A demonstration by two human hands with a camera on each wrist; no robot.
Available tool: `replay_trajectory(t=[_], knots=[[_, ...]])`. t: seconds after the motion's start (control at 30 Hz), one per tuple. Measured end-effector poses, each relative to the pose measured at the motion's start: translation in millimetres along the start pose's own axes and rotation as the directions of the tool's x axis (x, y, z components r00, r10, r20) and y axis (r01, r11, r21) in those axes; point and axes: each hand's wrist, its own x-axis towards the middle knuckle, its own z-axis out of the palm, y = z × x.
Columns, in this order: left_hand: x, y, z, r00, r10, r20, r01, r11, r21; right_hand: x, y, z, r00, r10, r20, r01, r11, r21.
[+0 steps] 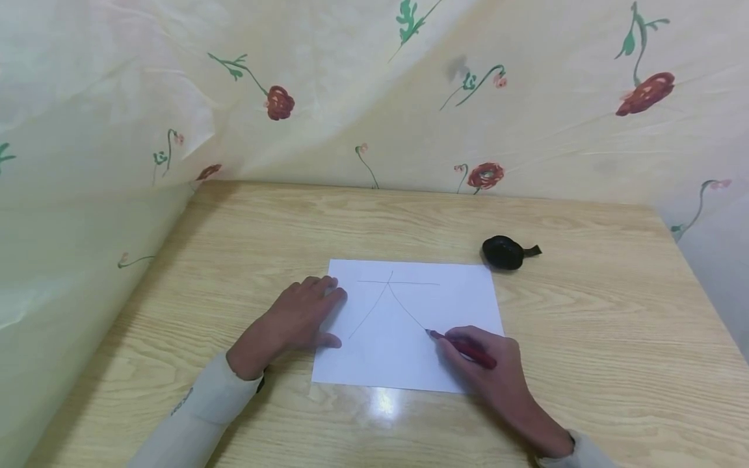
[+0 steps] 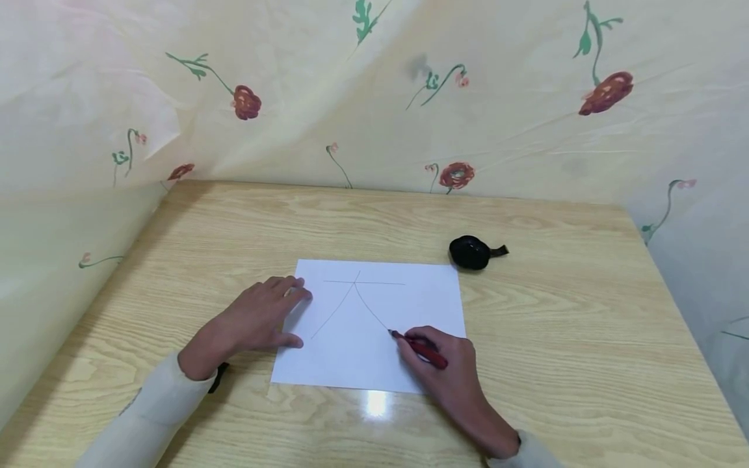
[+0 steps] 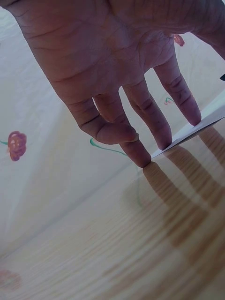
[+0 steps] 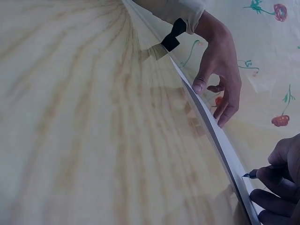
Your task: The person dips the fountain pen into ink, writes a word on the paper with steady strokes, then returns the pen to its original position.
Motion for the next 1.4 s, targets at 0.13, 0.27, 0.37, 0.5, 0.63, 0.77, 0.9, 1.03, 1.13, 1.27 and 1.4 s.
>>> replay_trajectory(t=[0.13,0.27,0.37,0.5,0.63,0.77,0.9,1.03,1.13,1.27,1.4], knots=[[0.0,-0.1,0.8,1.0,-0.001,-0.002,0.001,1.0,-0.006,-0.3,0.9,0.0,1.0,-0.002,0.003,0.002,1.0,-0.003],[0.2,-0.1,1.3,1.0,0.004,-0.007,-0.004,1.0,-0.005,-0.8,2.4,0.4,1.0,-0.007,0.004,0.007,1.0,-0.003],[0.2,-0.1,1.4,1.0,0.006,-0.008,-0.006,1.0,-0.004,-0.9,3.0,0.6,1.0,-0.002,0.004,0.002,1.0,-0.001],[0.4,-0.5,1.2,1.0,0.005,-0.002,-0.005,1.0,-0.007,-0.1,1.9,0.7,1.0,0.0,-0.021,0.0,1.0,0.007],[0.3,-1.0,0.9,1.0,0.009,-0.002,-0.009,1.0,-0.002,1.3,-0.8,0.5,0.998,0.014,-0.069,-0.014,1.0,0.01],[0.1,-1.3,0.7,1.0,0.007,0.002,-0.007,1.0,-0.003,4.6,-3.4,-0.9,0.988,-0.033,-0.151,0.038,0.999,0.029],[0.1,-1.6,0.7,1.0,0.006,0.004,-0.006,1.0,-0.004,12.6,-2.6,-6.6,0.949,-0.125,-0.291,0.144,0.989,0.045],[0.6,-0.7,0.0,1.0,0.016,-0.003,-0.016,1.0,0.007,24.9,-0.5,-18.7,0.867,-0.168,-0.468,0.238,0.967,0.093],[1.0,-0.1,-0.8,1.0,0.02,-0.007,-0.02,1.0,0.007,34.6,-1.0,-29.7,0.794,-0.159,-0.587,0.304,0.94,0.157],[1.8,1.1,-1.7,1.0,0.014,0.006,-0.014,1.0,0.001,42.8,1.5,-44.2,0.717,-0.12,-0.687,0.335,0.923,0.188],[1.6,1.7,-2.2,1.0,-0.009,0.023,0.009,1.0,-0.011,47.3,9.0,-55.7,0.684,-0.115,-0.721,0.287,0.95,0.12]])
